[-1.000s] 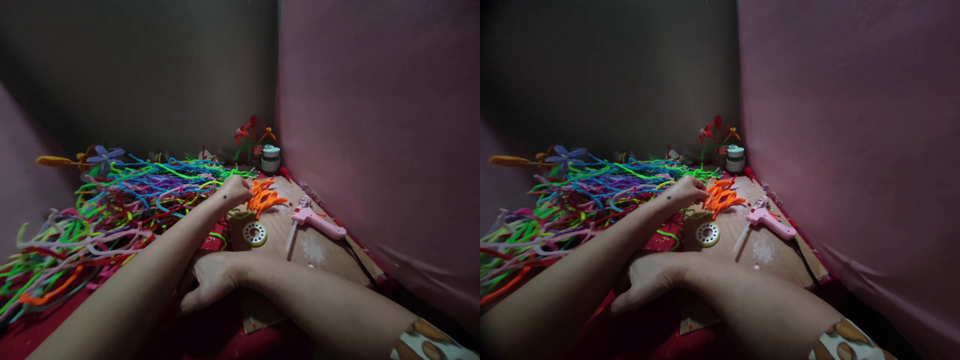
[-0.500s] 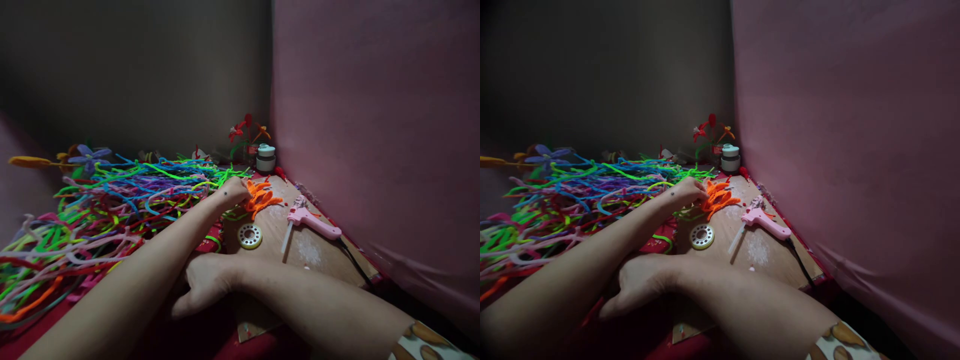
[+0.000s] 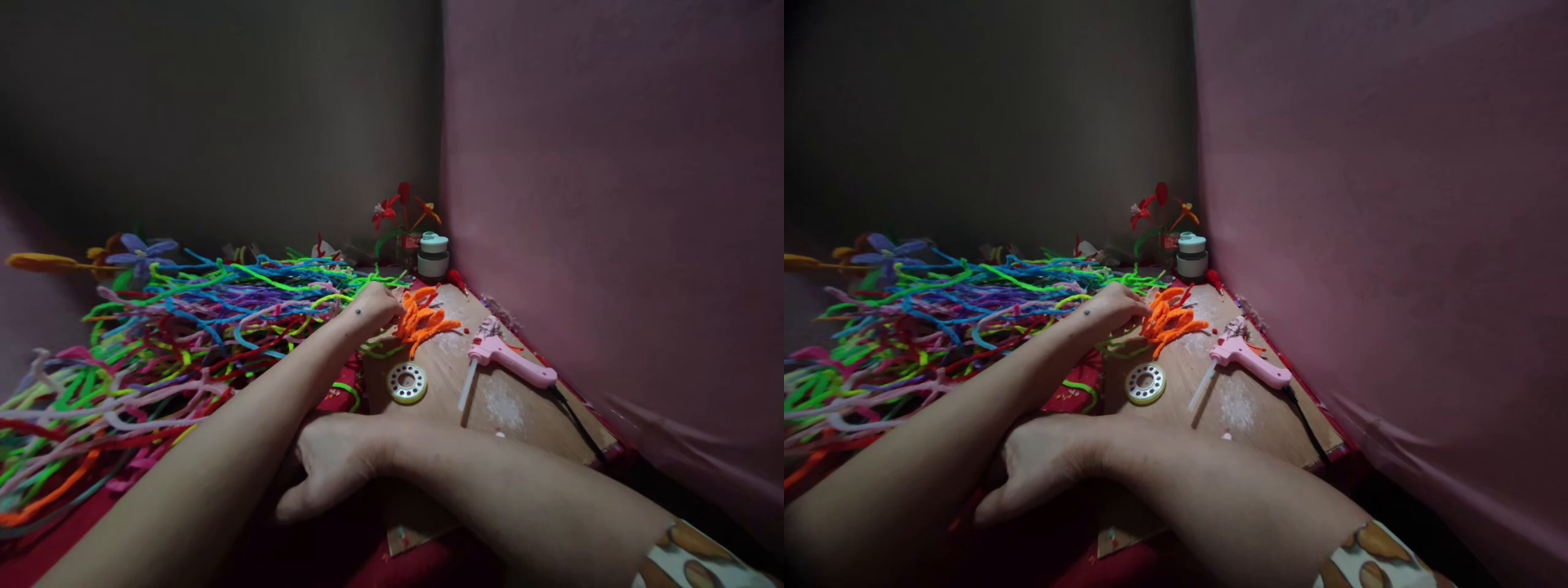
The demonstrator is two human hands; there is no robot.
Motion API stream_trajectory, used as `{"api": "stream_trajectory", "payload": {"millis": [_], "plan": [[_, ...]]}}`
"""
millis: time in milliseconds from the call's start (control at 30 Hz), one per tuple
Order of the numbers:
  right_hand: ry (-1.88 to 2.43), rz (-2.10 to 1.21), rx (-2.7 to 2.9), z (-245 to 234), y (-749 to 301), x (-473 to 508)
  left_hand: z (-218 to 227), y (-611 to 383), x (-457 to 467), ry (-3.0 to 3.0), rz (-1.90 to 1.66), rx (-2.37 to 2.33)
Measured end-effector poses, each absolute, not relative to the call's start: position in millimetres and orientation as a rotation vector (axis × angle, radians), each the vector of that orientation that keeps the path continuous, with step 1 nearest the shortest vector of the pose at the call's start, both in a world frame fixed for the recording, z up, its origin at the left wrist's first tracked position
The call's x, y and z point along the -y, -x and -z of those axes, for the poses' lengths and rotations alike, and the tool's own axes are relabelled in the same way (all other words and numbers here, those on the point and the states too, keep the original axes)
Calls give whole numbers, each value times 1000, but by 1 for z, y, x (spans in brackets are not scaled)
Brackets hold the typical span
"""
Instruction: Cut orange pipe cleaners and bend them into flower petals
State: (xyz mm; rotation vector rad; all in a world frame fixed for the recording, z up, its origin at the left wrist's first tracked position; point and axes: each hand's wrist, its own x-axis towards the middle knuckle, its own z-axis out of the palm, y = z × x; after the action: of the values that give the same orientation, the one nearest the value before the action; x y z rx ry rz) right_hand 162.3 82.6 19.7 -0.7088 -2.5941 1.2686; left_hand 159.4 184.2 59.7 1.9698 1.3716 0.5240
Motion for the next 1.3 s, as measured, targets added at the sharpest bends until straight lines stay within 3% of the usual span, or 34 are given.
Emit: {"api": "stream_trajectory", "payload": {"millis": [833,1033,1300], "plan": [[690,-1346,2545,-14,-161,-83,-50,-153,-190,-1971,-574,-1274],[749,-1283,2540,-13,-162,-80,-69,-118,-166,-1971,-721,-1168],[754,-1217,2432,-6,-161,-79,-60,-48,-129,-2066,-770,-1227]]}}
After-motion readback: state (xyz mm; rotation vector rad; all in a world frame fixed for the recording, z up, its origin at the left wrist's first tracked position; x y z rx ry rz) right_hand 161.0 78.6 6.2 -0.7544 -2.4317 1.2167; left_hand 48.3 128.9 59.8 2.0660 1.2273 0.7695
